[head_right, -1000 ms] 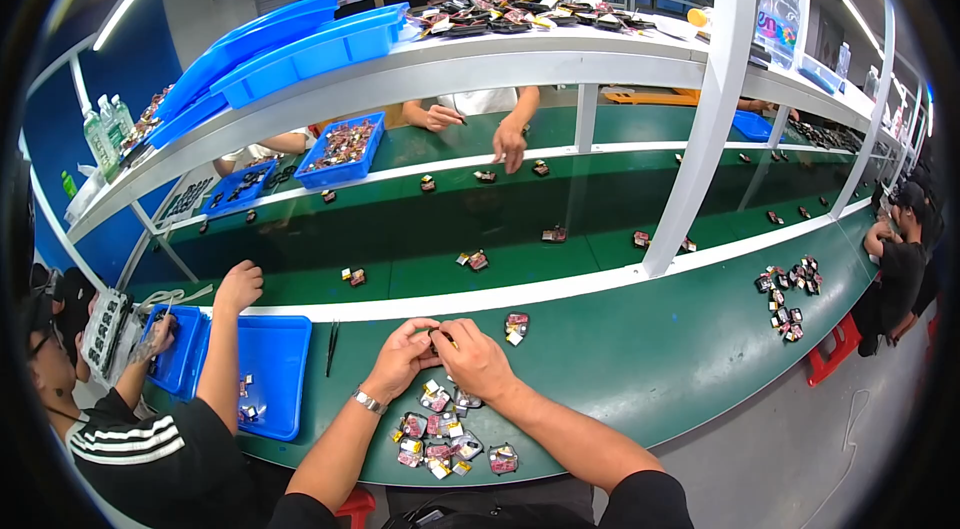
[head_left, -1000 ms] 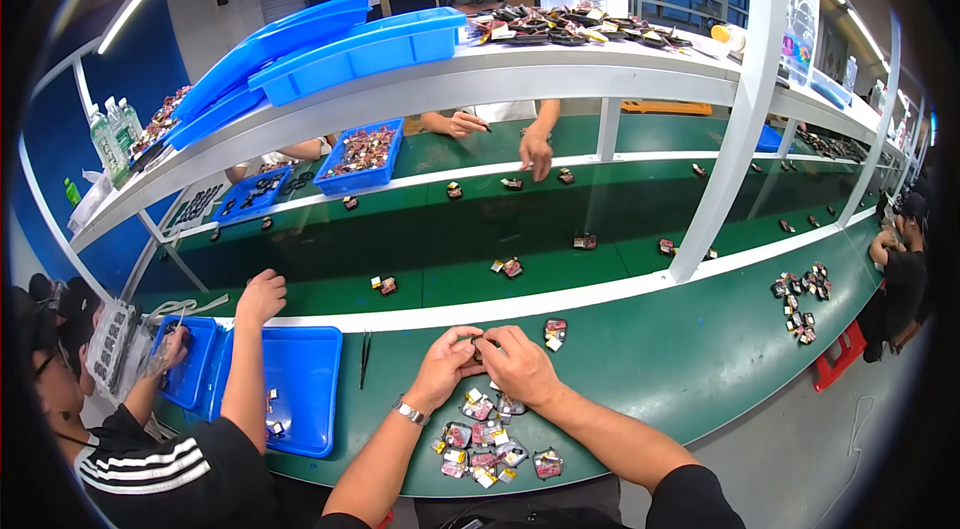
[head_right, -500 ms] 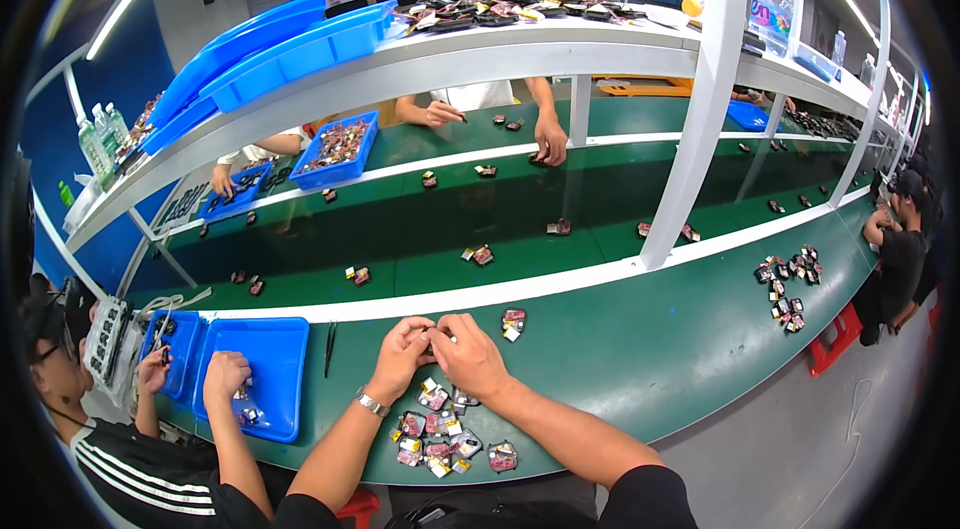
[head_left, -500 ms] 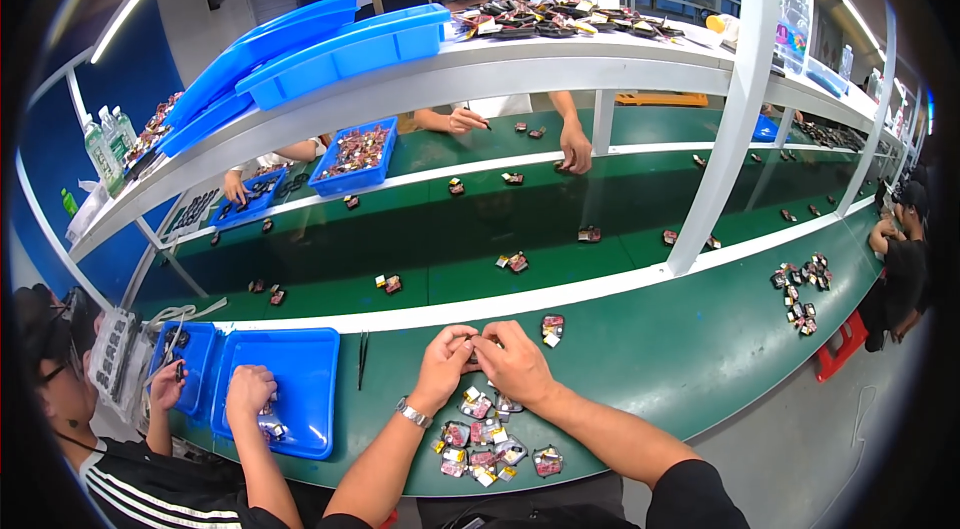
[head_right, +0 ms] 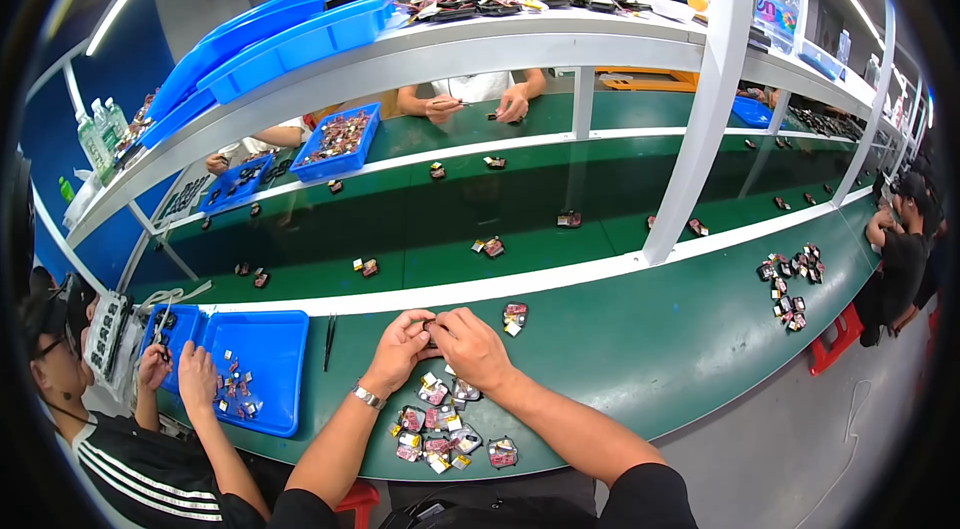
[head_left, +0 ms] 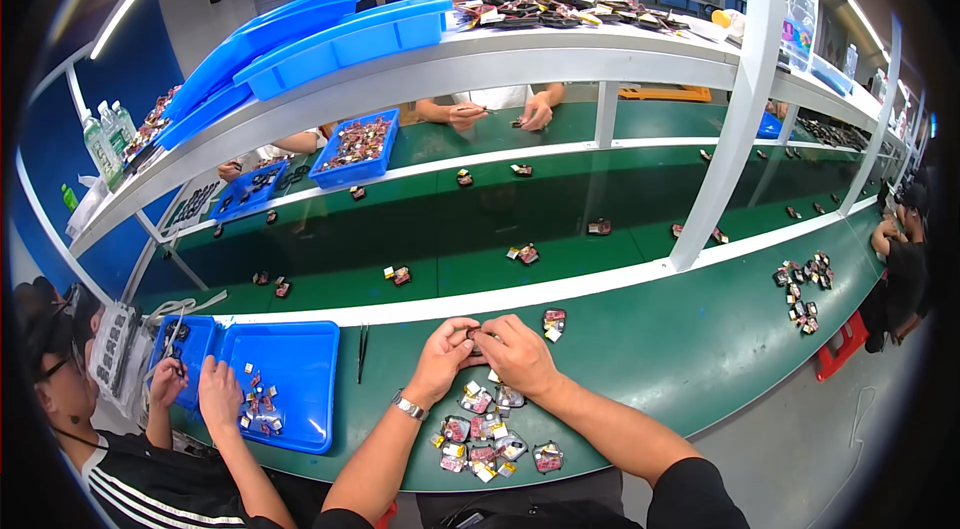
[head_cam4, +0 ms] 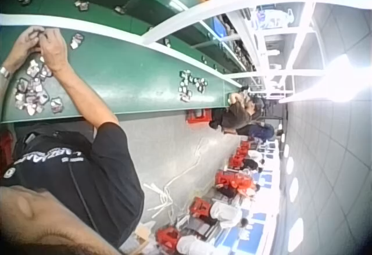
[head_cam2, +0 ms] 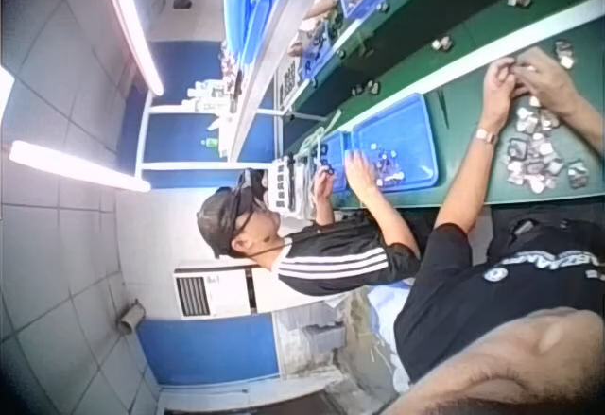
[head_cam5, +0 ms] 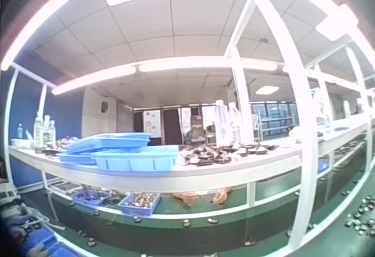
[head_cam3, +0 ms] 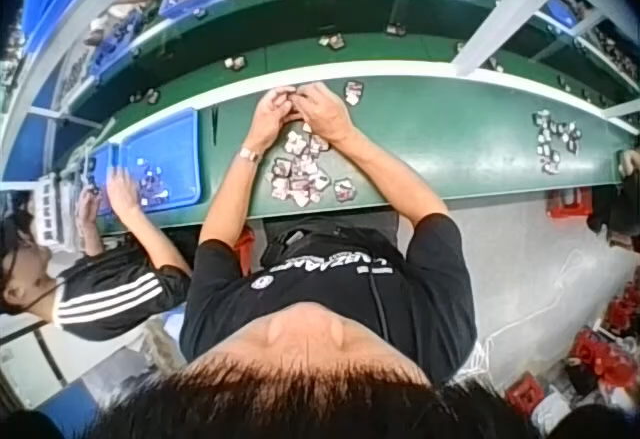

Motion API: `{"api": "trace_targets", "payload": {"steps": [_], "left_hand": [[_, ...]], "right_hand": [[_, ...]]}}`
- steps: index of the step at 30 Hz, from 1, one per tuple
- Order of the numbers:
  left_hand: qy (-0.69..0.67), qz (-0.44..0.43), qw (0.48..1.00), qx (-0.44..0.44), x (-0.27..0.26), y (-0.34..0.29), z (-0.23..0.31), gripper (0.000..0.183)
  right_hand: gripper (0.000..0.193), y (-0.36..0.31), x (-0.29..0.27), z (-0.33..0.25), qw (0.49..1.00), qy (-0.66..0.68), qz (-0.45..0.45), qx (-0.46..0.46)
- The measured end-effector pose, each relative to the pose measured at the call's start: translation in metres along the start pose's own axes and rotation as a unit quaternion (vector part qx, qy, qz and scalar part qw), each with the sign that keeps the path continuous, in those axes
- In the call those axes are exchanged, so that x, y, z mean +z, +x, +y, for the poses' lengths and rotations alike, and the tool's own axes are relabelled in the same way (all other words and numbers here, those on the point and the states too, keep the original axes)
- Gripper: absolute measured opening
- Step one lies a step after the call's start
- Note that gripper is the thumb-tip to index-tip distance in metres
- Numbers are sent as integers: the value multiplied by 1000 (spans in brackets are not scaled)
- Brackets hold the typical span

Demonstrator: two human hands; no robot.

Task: Assembling small decorative pins or badges at an industrial workstation.

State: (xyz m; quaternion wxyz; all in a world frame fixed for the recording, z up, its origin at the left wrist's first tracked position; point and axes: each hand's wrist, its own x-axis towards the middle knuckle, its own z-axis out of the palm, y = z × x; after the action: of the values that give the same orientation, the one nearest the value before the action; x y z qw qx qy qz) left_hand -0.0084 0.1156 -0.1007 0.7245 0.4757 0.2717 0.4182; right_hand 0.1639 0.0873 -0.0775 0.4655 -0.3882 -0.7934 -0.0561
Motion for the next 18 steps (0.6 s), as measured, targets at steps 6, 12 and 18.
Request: {"api": "trace_targets", "payload": {"steps": [6,12,18], "left_hand": [[5,7,1000,4,4,0,1,28],[18,40,999,-5,7,1,0,28],[2,46,999,1,2,0,0,30]], "right_hand": [[19,-3,4,3,1000,-3,-6,2],[28,-6,10,0,998,-56,0,-1],[29,-4,6,-6,999,3,-24,43]]}}
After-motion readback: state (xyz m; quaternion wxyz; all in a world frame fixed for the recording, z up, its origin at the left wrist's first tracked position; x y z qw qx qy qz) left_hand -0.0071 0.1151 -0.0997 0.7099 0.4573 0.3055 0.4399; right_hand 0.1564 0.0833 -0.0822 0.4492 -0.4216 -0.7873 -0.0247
